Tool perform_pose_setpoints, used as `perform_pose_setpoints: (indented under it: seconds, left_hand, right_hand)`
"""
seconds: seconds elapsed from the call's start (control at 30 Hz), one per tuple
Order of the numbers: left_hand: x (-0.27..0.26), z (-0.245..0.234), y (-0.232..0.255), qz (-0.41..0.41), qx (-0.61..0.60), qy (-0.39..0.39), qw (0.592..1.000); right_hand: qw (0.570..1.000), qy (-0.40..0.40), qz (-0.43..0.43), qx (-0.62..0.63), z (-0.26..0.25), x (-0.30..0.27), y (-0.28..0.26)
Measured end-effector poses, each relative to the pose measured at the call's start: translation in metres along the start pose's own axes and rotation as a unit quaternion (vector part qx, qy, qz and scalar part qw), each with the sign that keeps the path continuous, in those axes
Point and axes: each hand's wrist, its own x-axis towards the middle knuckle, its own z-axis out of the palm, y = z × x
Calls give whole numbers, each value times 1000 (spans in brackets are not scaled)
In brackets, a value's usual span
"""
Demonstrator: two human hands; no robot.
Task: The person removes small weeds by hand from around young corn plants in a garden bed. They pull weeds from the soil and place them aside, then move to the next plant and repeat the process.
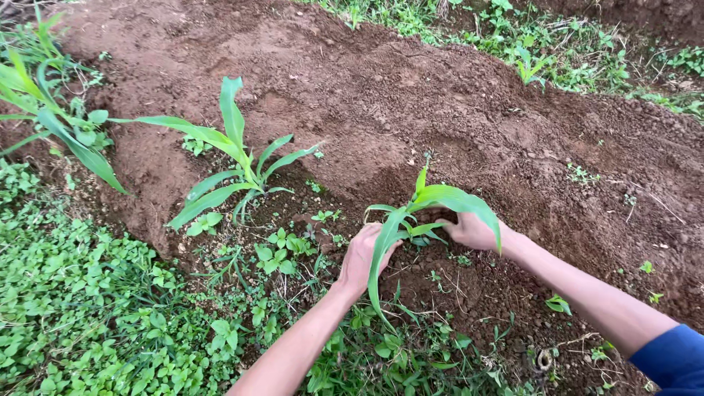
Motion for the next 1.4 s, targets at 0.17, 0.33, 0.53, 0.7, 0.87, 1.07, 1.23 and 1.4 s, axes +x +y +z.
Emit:
perform_pose_setpoints:
  seconds: [0.17,0.33,0.53,0.7,0.87,1.07,1.23,1.4]
  left_hand:
    - [-5,5,-7,-63,-50,-8,997]
    - [2,-5,6,-80,-60,18,995]
    - [3,-6,8,-66,-71,18,995]
    - [12,-16,22,-24,-22,-8,999]
    - [10,-10,17,-34,-36,-2,999]
    - [14,-16,27,-69,-14,10,997]
    - [26,-14,18,-98,62,-66,991]
    - [35,-6,-4,-33,221,-162,961]
  right_hand:
    - [997,-62,22,-34,-13,0,29]
    - [997,-55,-14,-48,-31,-14,-1]
    - [984,-38,-105,-139,0,-12,18]
    - [951,-72,-128,-273,5,-21,-6]
    - [954,-98,-146,-244,21,-3,11]
    - [979,-140,-76,-130,6,-6,-2]
    - [975,-93,-115,-168,28,20,63]
    - [898,42,-238,-368,46,33,102]
